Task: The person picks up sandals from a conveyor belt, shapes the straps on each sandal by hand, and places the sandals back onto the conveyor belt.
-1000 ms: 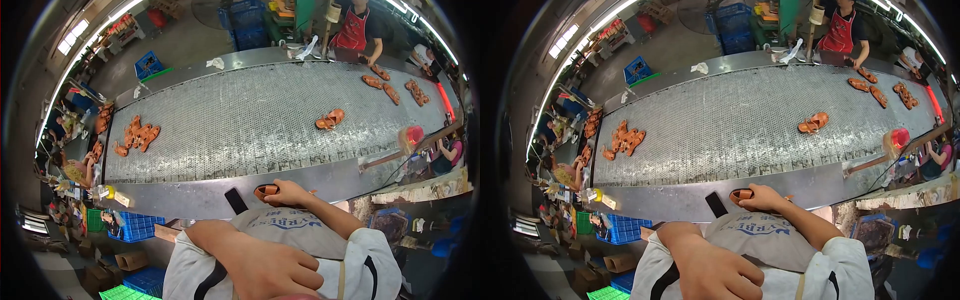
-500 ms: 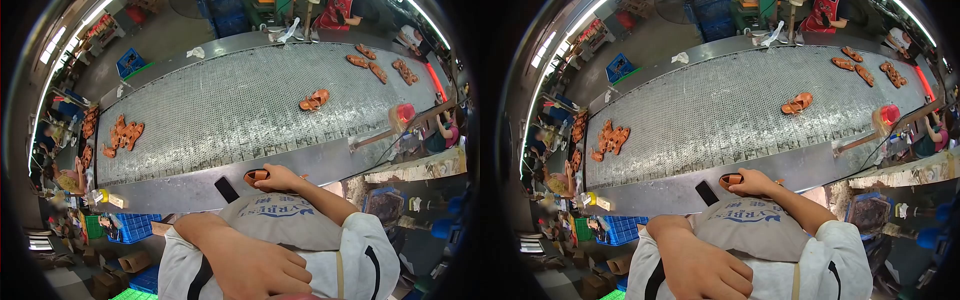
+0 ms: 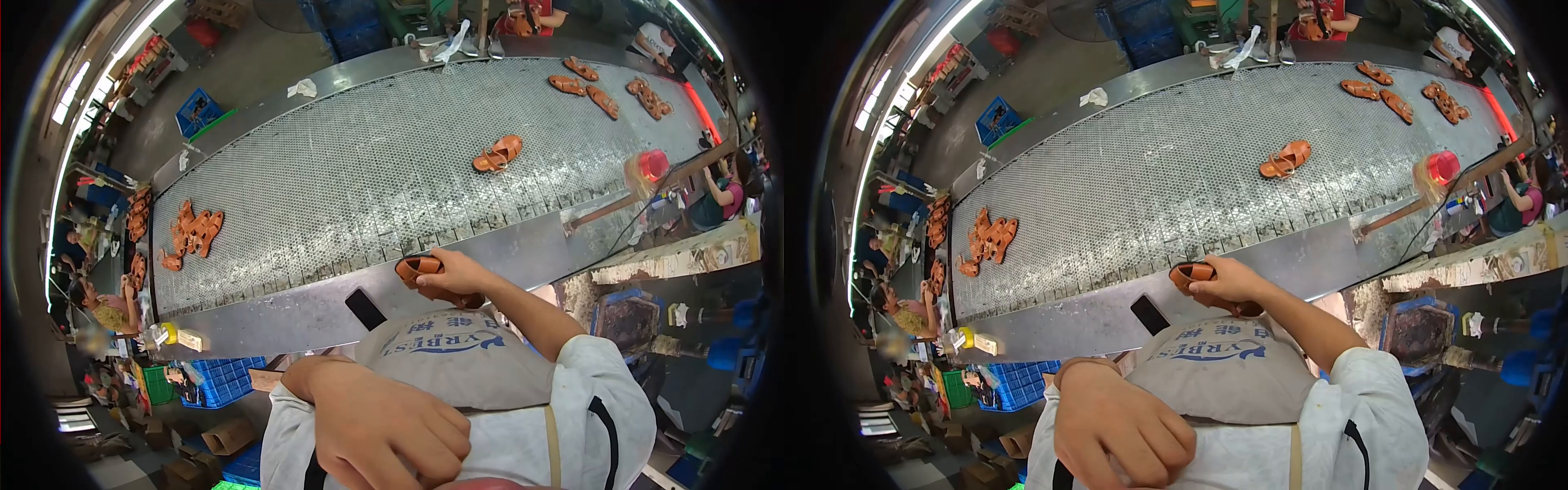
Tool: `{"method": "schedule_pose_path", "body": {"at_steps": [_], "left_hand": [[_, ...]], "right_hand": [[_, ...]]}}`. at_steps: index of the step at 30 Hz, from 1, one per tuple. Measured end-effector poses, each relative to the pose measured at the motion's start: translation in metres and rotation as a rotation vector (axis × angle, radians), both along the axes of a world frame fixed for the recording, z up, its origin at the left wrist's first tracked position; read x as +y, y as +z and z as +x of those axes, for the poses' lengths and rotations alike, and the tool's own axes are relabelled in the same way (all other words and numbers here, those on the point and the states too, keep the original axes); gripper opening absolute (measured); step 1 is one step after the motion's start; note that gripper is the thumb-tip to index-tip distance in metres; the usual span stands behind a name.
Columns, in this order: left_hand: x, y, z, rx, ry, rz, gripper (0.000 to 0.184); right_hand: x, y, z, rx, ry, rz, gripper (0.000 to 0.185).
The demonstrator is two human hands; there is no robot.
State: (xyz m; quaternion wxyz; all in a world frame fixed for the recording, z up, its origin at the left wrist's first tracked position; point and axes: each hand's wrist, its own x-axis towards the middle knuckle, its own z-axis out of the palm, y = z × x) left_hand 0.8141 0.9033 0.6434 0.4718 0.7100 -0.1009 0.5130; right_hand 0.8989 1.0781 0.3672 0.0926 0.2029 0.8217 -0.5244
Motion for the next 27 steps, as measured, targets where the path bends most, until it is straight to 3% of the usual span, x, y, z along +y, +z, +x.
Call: {"method": "schedule_pose_path", "body": {"at_steps": [4, 6, 7, 8, 10, 13, 18, 20, 24, 27], "left_hand": [[-0.009, -0.017, -0.019, -0.009, 0.196, -0.132, 0.008], [-0.001, -0.057, -0.03, -0.023, 0.734, -0.184, 0.016], [0.004, -0.075, -0.037, 0.086, 1.049, -0.255, 0.021], [0.008, -0.085, -0.045, 0.372, 1.498, -0.332, 0.026], [0.042, -0.12, -0.052, 0.522, 1.857, -0.213, 0.03], [0.057, -0.172, -0.051, 0.522, 1.481, -0.514, 0.03], [0.068, -0.214, -0.054, 0.439, 1.438, -0.813, 0.027], [0.071, -0.221, -0.054, 0.466, 1.512, -0.897, 0.026], [0.068, -0.264, -0.089, 0.767, 1.476, -1.048, 0.029], [0.051, -0.317, -0.12, 1.062, 1.408, -1.256, 0.034]], "right_hand": [[0.013, 0.013, 0.004, 0.144, -0.139, -0.044, 0.066], [0.021, 0.028, 0.008, 0.193, -0.182, -0.116, 0.065], [0.023, 0.031, 0.009, 0.249, -0.186, -0.124, 0.065], [0.024, 0.037, 0.01, 0.274, -0.206, -0.186, 0.064], [0.022, 0.049, 0.012, 0.319, -0.241, -0.312, 0.062], [0.014, 0.04, 0.009, 0.421, -0.229, -0.302, 0.063], [0.018, 0.023, 0.008, 0.423, -0.236, -0.307, 0.064], [0.024, 0.021, 0.004, 0.239, -0.212, -0.235, 0.063], [0.035, -0.003, -0.009, 0.002, -0.116, -0.158, 0.062], [0.055, -0.038, -0.006, 0.045, 0.057, 0.285, 0.06]]}}
